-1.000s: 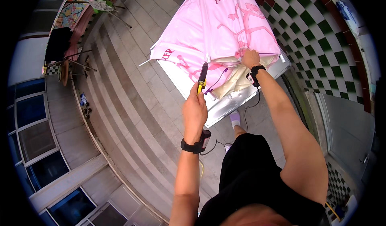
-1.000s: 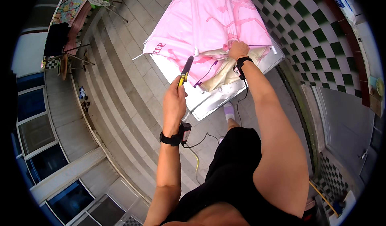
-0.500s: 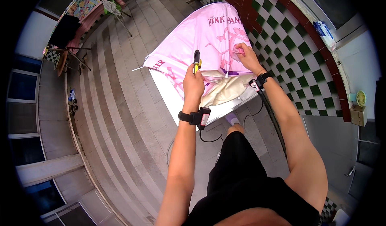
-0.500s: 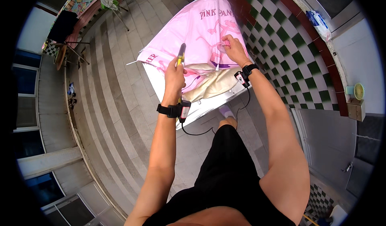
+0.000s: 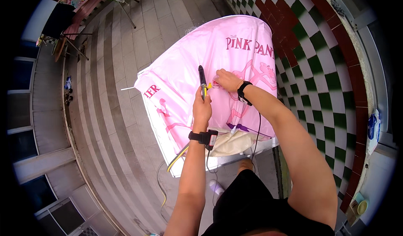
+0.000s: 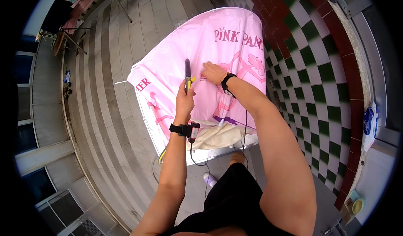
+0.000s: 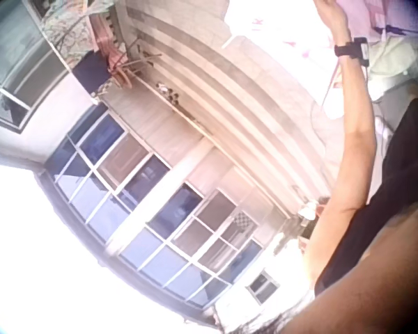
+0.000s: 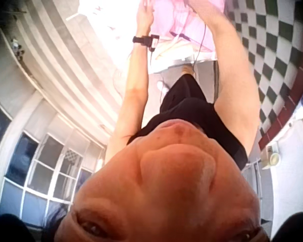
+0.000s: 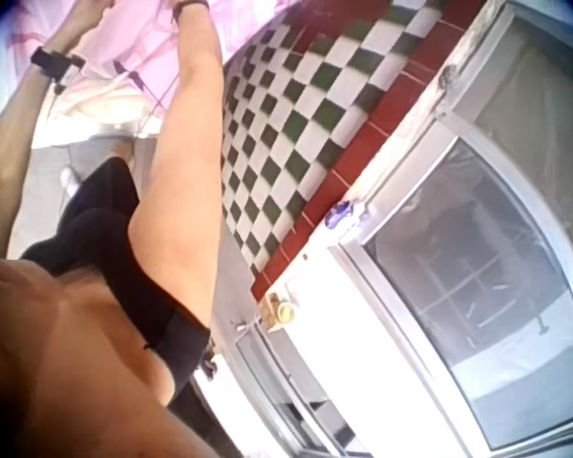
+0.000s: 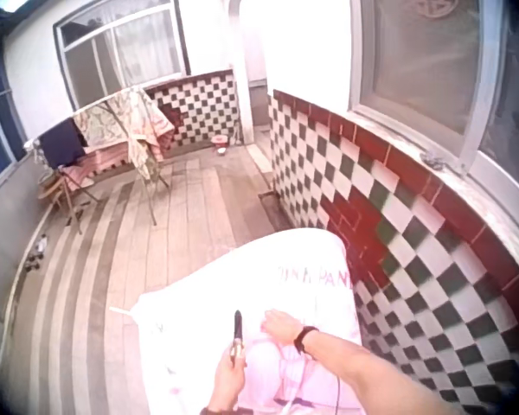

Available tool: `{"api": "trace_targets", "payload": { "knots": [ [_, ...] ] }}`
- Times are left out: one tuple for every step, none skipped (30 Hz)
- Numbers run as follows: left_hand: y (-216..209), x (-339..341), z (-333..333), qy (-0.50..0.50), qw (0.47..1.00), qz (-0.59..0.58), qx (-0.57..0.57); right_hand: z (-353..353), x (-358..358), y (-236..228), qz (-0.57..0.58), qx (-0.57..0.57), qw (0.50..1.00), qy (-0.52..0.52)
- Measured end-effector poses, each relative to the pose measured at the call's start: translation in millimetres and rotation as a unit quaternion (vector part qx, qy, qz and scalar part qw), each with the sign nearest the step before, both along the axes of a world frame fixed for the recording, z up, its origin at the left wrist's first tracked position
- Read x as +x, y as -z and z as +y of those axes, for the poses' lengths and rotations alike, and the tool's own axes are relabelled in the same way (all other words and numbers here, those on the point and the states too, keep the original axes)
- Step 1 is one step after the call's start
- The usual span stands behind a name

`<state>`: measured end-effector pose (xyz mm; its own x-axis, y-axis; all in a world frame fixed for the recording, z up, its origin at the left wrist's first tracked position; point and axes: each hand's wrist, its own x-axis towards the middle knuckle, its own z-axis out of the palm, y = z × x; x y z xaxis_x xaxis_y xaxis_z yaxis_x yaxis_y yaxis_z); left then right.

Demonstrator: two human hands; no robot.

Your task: The person cleans a small pink tent by spraying water with a hose and wiping the fabric with a cloth before folding it on a table.

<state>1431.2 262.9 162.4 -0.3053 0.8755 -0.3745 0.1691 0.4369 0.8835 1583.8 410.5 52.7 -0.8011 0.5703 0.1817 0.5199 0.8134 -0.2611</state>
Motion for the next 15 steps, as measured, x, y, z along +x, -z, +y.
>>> {"api": "trace_targets", "payload": {
  "knots": [
    [14.9, 1.6, 9.8, 0.008, 1.0, 0.01, -0.006, 29.4, 11.4, 1.4, -0.032, 0.02, 0.999, 0.018],
    [26.4, 3.2, 17.7, 0.015, 1.0, 0.02, -0.012, 60.2, 24.4, 2.9, -0.064, 0.041, 0.997, 0.034],
    [26.9, 9.2, 23.9, 0.034, 0.998, 0.041, -0.041, 89.8, 40.2, 4.1, -0.066, 0.082, 0.993, 0.056],
    [33.6, 15.2, 30.9, 0.054, 0.997, 0.052, -0.034, 118.9, 58.7, 1.3, -0.068, 0.126, 0.986, 0.08],
    [41.1, 14.5, 33.1, 0.067, 0.995, 0.069, -0.031, 140.8, 64.9, -7.5, -0.07, 0.146, 0.98, 0.115],
    [47.6, 13.1, 33.2, 0.08, 0.992, 0.088, -0.029, 160.0, 68.7, -18.0, -0.071, 0.165, 0.972, 0.15],
    [49.2, 17.7, 36.1, 0.086, 0.992, 0.091, -0.016, 182.0, 82.3, -22.2, -0.049, 0.189, 0.961, 0.198],
    [52.3, 19.3, 37.9, 0.087, 0.992, 0.096, -0.007, 201.8, 88.8, -26.9, -0.024, 0.213, 0.945, 0.245],
    [56.2, 17.8, 37.3, 0.087, 0.991, 0.104, 0.0, 213.7, 86.0, -32.1, -0.016, 0.202, 0.929, 0.31],
    [58.2, 15.4, 36.9, 0.087, 0.99, 0.112, 0.005, 221.7, 81.7, -34.9, -0.008, 0.187, 0.909, 0.373],
    [42.7, 19.8, 42.2, 0.094, 0.99, 0.092, -0.052, 228.5, 83.4, -32.8, -0.005, 0.161, 0.891, 0.424],
    [43.8, 21.1, 44.3, 0.092, 0.99, 0.088, -0.062, 231.8, 77.8, -20.5, -0.018, 0.134, 0.902, 0.41],
    [43.7, 25.4, 48.4, 0.094, 0.99, 0.08, -0.067, 236.0, 75.7, -5.4, -0.035, 0.111, 0.91, 0.398],
    [44.2, 22.9, 51.2, 0.086, 0.99, 0.08, -0.074, 237.9, 57.7, -1.8, -0.043, 0.086, 0.92, 0.379],
    [49.0, 20.8, 51.2, 0.079, 0.992, 0.082, -0.06, 230.4, 45.2, 4.0, -0.057, -0.001, 0.953, 0.296]
  ]
}}
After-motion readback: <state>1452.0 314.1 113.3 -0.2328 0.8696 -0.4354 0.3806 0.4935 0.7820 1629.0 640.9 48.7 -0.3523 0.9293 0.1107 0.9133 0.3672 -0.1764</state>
